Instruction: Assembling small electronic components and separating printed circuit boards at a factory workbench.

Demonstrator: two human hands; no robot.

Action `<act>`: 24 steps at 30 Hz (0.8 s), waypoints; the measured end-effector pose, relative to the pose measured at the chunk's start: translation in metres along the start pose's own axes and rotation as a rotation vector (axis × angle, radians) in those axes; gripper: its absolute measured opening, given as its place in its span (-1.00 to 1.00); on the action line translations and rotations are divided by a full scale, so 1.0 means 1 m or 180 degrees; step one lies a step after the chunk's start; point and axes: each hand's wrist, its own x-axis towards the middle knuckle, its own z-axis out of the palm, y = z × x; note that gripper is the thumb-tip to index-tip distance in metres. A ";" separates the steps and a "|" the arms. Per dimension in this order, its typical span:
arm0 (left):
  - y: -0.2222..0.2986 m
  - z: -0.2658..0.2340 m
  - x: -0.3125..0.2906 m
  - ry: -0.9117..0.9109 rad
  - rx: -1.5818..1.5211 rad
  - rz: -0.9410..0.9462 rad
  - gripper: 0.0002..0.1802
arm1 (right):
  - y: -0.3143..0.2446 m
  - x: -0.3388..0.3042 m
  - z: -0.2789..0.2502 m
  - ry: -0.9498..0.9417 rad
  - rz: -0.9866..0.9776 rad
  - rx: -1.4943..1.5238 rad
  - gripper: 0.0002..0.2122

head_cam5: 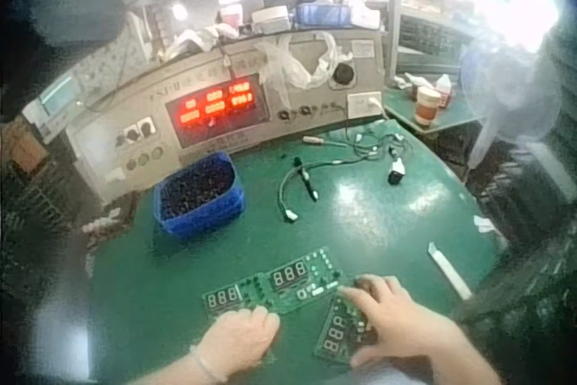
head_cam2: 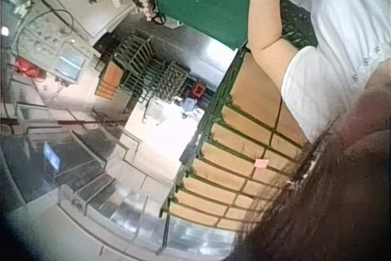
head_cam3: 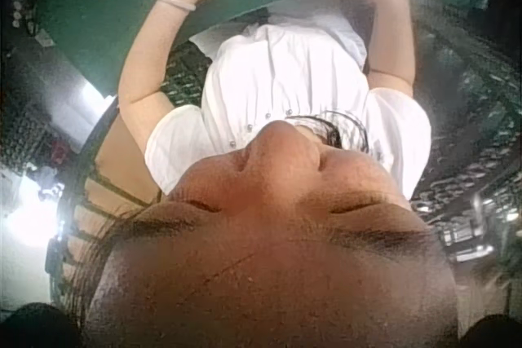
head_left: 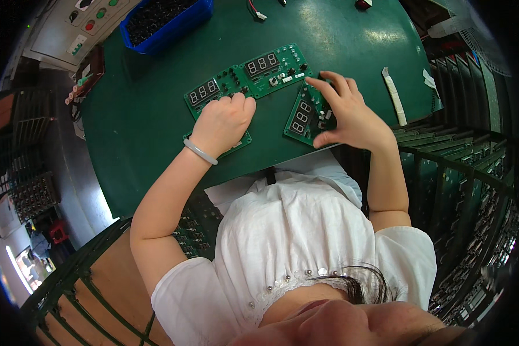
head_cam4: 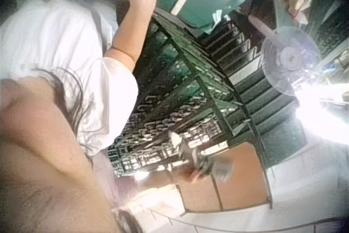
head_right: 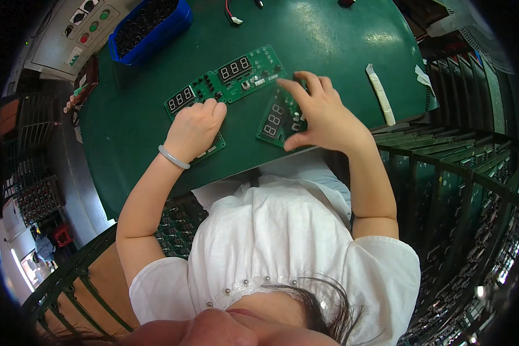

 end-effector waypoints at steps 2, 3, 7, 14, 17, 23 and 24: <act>0.001 -0.001 0.001 0.0146 -0.0039 0.0010 -0.91 | -0.004 -0.008 0.002 -0.0231 0.0002 0.0128 -0.08; 0.002 -0.001 0.000 0.0277 -0.0065 0.0009 -0.91 | -0.006 -0.010 0.012 0.0024 0.0069 0.0089 -0.06; 0.033 -0.026 -0.004 0.0397 -0.0774 -0.0004 -0.85 | -0.016 -0.011 0.032 0.0604 0.0265 -0.0244 -0.13; 0.085 -0.018 -0.017 0.0673 -0.1108 0.0357 -0.71 | -0.033 0.005 0.030 0.0537 0.0291 -0.0304 -0.12; 0.087 -0.015 -0.023 0.0539 -0.0961 0.0337 -0.63 | -0.023 0.030 0.008 0.0908 0.0256 -0.0027 -0.28; 0.089 -0.002 -0.027 0.0513 -0.0819 0.0212 -0.51 | 0.021 0.086 0.056 0.1308 -0.0603 -0.0407 -0.54; 0.088 -0.002 -0.029 0.0506 -0.0821 0.0204 -0.51 | 0.019 0.086 0.059 0.1289 -0.0611 -0.0407 -0.54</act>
